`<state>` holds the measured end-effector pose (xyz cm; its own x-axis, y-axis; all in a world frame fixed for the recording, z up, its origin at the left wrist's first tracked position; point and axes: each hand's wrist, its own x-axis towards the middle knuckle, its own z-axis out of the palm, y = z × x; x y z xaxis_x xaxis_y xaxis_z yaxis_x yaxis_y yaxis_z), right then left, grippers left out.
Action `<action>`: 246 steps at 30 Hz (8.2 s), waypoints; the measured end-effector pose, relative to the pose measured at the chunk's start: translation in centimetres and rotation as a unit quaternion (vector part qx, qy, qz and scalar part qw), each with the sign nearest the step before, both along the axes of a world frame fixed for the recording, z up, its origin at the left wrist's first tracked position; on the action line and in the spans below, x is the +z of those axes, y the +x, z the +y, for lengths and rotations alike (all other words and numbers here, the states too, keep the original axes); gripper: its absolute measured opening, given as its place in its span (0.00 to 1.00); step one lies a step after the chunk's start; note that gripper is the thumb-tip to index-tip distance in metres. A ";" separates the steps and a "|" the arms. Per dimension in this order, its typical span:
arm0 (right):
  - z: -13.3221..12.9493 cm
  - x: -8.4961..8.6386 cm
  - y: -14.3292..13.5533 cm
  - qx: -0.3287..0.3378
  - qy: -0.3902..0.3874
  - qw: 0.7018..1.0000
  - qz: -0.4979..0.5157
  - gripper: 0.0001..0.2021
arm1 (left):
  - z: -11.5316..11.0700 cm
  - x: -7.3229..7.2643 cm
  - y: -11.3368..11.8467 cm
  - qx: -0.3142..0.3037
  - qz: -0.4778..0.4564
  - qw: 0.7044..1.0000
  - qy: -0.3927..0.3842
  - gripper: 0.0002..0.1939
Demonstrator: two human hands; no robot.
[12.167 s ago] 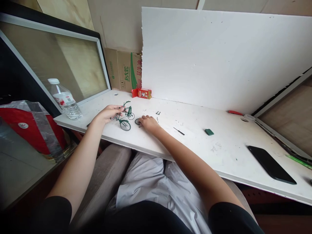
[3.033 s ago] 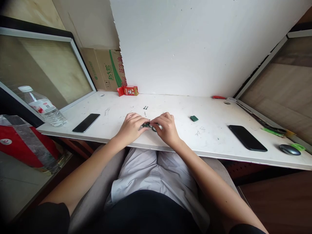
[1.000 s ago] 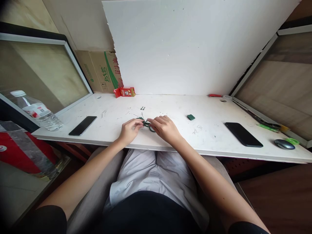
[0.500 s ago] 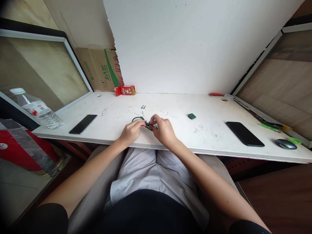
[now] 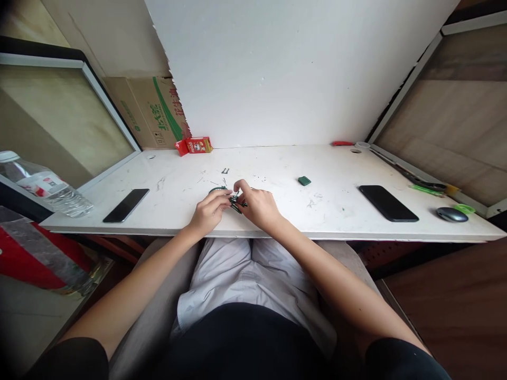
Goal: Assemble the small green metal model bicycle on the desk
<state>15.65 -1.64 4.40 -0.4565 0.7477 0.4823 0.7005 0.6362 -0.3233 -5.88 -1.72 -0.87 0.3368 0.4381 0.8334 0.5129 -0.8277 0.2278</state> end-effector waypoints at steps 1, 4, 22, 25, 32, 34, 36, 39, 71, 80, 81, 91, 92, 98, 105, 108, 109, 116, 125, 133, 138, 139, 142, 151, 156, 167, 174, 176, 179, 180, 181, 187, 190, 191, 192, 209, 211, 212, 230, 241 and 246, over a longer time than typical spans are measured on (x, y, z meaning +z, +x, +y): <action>0.0 0.1 0.0 -0.002 -0.009 1.000 0.005 0.19 | 0.0 0.1 0.0 -0.002 -0.003 1.000 0.001 0.12; 0.0 0.1 -0.1 -0.004 -0.009 1.000 0.000 0.20 | 0.0 0.3 -0.1 -0.009 0.001 1.000 0.003 0.11; 0.6 -0.2 0.4 0.045 -0.033 0.998 0.026 0.25 | 0.1 0.0 -0.6 -0.032 0.007 0.999 -0.009 0.16; 0.8 -0.4 0.4 0.055 -0.030 0.998 0.029 0.24 | 0.2 -0.1 -0.5 -0.040 -0.005 0.999 -0.022 0.16; 0.6 -0.2 0.6 0.076 -0.036 0.996 0.038 0.22 | 0.2 -0.1 -0.4 -0.054 -0.032 0.997 -0.039 0.15; 0.5 -0.1 0.6 0.081 -0.046 0.995 0.046 0.22 | 0.2 -0.1 -0.4 -0.054 -0.040 0.997 -0.041 0.16; 0.5 0.0 0.6 0.088 -0.058 0.993 0.056 0.23 | 0.2 0.0 -0.4 -0.050 -0.045 0.997 -0.046 0.17; 0.6 0.1 0.7 0.102 -0.073 0.989 0.076 0.23 | 0.2 0.0 -0.4 -0.045 -0.059 0.996 -0.054 0.17; -0.1 0.9 0.7 0.075 -0.093 0.988 0.094 0.22 | -0.9 1.3 1.2 -0.017 -0.106 0.984 -0.141 0.10; 0.1 1.1 1.0 0.079 -0.095 0.989 0.081 0.23 | -0.6 1.5 0.8 -0.056 -0.097 0.978 -0.173 0.13; 0.0 1.1 0.9 0.080 -0.096 0.989 0.081 0.23 | -0.5 1.5 0.8 -0.058 -0.094 0.980 -0.167 0.13; -0.4 1.0 0.5 0.066 -0.074 0.992 0.075 0.22 | -0.9 1.5 0.6 0.013 0.008 0.999 0.040 0.17; -0.4 1.0 0.5 0.065 -0.073 0.993 0.071 0.23 | -0.9 1.5 0.7 0.012 0.012 0.998 0.056 0.18; -0.6 1.4 0.5 0.044 -0.061 0.997 0.035 0.23 | -1.3 0.9 1.2 0.021 -0.004 0.998 0.066 0.16; -1.0 1.7 0.3 0.013 -0.050 0.998 0.018 0.26 | -1.6 1.3 1.1 0.022 0.008 0.997 0.080 0.16; -1.0 1.7 0.3 0.009 -0.056 0.998 0.014 0.27 | -1.8 1.5 1.1 0.030 0.027 0.995 0.088 0.17; -1.0 1.7 0.3 0.011 -0.060 0.998 0.017 0.27 | -1.8 1.6 1.1 0.034 0.033 0.995 0.089 0.17; -0.9 2.0 0.5 0.024 -0.079 0.996 0.046 0.25 | -1.5 1.4 1.0 0.043 0.048 0.993 0.098 0.17; -1.0 2.2 0.5 0.033 -0.094 0.994 0.050 0.25 | -0.8 1.1 0.6 0.034 0.072 0.995 0.060 0.18; -0.8 2.4 0.6 0.027 -0.089 0.995 0.033 0.24 | -0.9 0.8 0.6 0.017 0.084 0.993 0.080 0.18; -0.8 2.4 0.7 0.031 -0.088 0.995 0.035 0.24 | -1.0 0.7 0.7 0.028 0.099 0.990 0.101 0.17; -0.8 2.4 0.7 0.031 -0.090 0.995 0.034 0.24 | -1.0 0.7 0.6 0.031 0.104 0.989 0.099 0.17; -0.9 2.4 0.6 0.030 -0.094 0.995 0.035 0.25 | -0.8 0.6 0.5 0.035 0.118 0.988 0.097 0.17; -0.9 3.0 0.7 0.042 -0.110 0.992 0.050 0.25 | -0.7 0.2 0.2 0.016 0.100 0.986 0.135 0.14; -0.7 2.9 0.8 0.044 -0.111 0.991 0.053 0.25 | -0.7 0.3 0.4 0.008 0.085 0.992 0.097 0.14; -0.8 2.5 0.6 0.038 -0.104 0.993 0.047 0.25 | -1.0 0.5 0.6 0.026 0.081 0.994 0.075 0.17; -0.9 2.7 0.6 0.046 -0.139 0.985 0.090 0.25 | -1.1 0.7 0.7 0.014 0.062 0.995 0.081 0.16; -0.9 2.6 0.7 0.052 -0.159 0.980 0.108 0.25 | -1.1 0.8 0.7 0.008 0.057 0.995 0.084 0.15; -0.7 2.5 0.9 0.074 -0.184 0.971 0.133 0.24 | -1.2 0.9 0.8 0.006 0.045 0.996 0.074 0.15; -0.6 2.5 1.0 0.084 -0.192 0.968 0.140 0.24 | -1.2 0.8 0.8 0.006 0.039 0.997 0.071 0.15; -0.5 2.5 1.1 0.094 -0.198 0.964 0.147 0.25 | -1.2 0.8 0.8 0.008 0.033 0.997 0.068 0.15; -0.4 2.8 1.5 0.109 -0.207 0.959 0.160 0.25 | -1.3 0.4 0.9 0.047 0.004 0.995 0.084 0.13; -0.5 2.9 1.4 0.108 -0.205 0.959 0.162 0.25 | -1.2 0.3 1.0 0.051 0.005 0.995 0.088 0.13; -0.6 2.9 1.4 0.104 -0.204 0.960 0.161 0.25 | -1.2 0.3 1.0 0.046 0.002 0.995 0.089 0.12; -0.6 3.0 1.3 0.099 -0.204 0.961 0.159 0.25 | -1.2 0.3 1.0 0.039 0.000 0.995 0.089 0.12; -0.6 2.9 1.0 0.085 -0.198 0.963 0.159 0.26 | -1.3 0.5 1.1 0.006 0.002 0.997 0.076 0.13; -0.7 2.9 1.0 0.082 -0.197 0.964 0.161 0.26 | -1.2 0.4 1.1 0.017 -0.007 0.997 0.068 0.12; -0.7 2.9 1.0 0.083 -0.195 0.964 0.162 0.26 | -1.2 0.3 1.0 0.022 -0.008 0.998 0.066 0.12; 0.1 2.0 1.5 0.161 -0.117 0.969 0.146 0.22 | -0.6 2.4 0.3 0.079 0.057 0.995 -0.015 0.19; 0.8 4.1 3.9 0.245 -0.066 0.965 0.067 0.23 | -0.6 2.6 -0.2 0.082 0.096 0.991 -0.034 0.11; 0.1 3.9 2.8 0.207 0.066 0.976 0.024 0.12 | -0.9 2.9 0.0 0.107 0.116 0.988 -0.003 0.07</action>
